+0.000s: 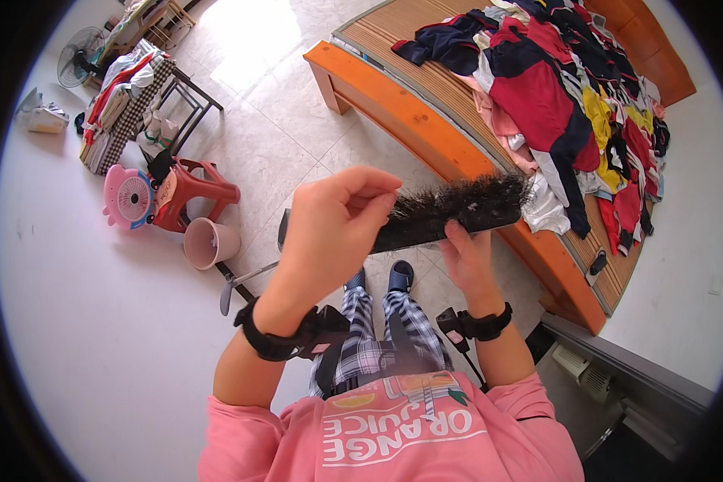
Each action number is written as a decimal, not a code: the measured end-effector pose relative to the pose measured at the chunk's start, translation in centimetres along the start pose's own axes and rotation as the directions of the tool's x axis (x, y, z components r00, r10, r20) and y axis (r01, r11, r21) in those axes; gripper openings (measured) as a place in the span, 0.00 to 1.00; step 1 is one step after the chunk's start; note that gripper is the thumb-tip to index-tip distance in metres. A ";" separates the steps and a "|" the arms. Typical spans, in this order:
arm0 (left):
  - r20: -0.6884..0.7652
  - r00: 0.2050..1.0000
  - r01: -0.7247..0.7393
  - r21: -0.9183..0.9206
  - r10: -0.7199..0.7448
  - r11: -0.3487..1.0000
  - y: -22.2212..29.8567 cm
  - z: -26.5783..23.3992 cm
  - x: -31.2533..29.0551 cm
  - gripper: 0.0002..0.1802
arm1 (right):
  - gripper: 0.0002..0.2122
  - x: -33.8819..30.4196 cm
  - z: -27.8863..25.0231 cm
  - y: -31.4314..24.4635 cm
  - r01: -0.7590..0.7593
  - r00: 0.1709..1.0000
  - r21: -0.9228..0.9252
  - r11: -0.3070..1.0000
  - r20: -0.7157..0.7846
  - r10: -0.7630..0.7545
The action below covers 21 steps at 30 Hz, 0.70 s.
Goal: The person removes hair and debris from a broom head by hand, places the cleaning tools near a bin, and then folds a black item of clothing on a bed.
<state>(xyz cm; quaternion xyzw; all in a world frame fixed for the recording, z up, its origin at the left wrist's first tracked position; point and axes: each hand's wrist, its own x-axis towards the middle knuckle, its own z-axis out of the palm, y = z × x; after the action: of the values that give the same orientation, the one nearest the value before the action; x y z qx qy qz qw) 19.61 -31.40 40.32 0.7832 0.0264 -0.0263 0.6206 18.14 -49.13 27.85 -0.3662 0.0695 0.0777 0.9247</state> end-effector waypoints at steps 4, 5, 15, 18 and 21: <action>0.018 0.997 -0.074 0.202 0.072 0.977 0.0 0.6 -0.1 0.08 | 0.17 -0.1 0.9 -0.1 0.025 1.000 -0.061 0.998 -0.005 -0.025; 0.022 0.996 -0.087 0.236 0.085 0.968 -0.1 0.5 0.0 0.08 | 0.17 -0.2 0.9 -0.1 0.020 1.000 -0.054 0.998 -0.013 -0.020; 0.133 0.990 -0.070 0.256 0.037 0.964 -0.1 -0.1 0.3 0.11 | 0.16 0.1 0.4 -0.4 0.016 0.999 0.000 1.000 -0.032 -0.016; 0.153 0.987 -0.087 0.265 0.048 0.960 -0.1 -0.2 0.4 0.10 | 0.16 0.2 0.3 -0.4 0.030 0.999 -0.002 1.000 -0.030 -0.030; 0.161 0.985 -0.106 0.311 0.058 0.945 -0.4 -0.1 0.6 0.09 | 0.17 0.1 0.5 -0.4 0.037 0.999 -0.012 0.999 -0.024 -0.037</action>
<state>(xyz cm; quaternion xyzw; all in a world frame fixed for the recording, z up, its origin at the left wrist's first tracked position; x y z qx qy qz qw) 20.21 -31.22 39.90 0.8692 -0.0575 -0.0630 0.4871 18.37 -49.07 28.50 -0.3737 0.0735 0.0566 0.9229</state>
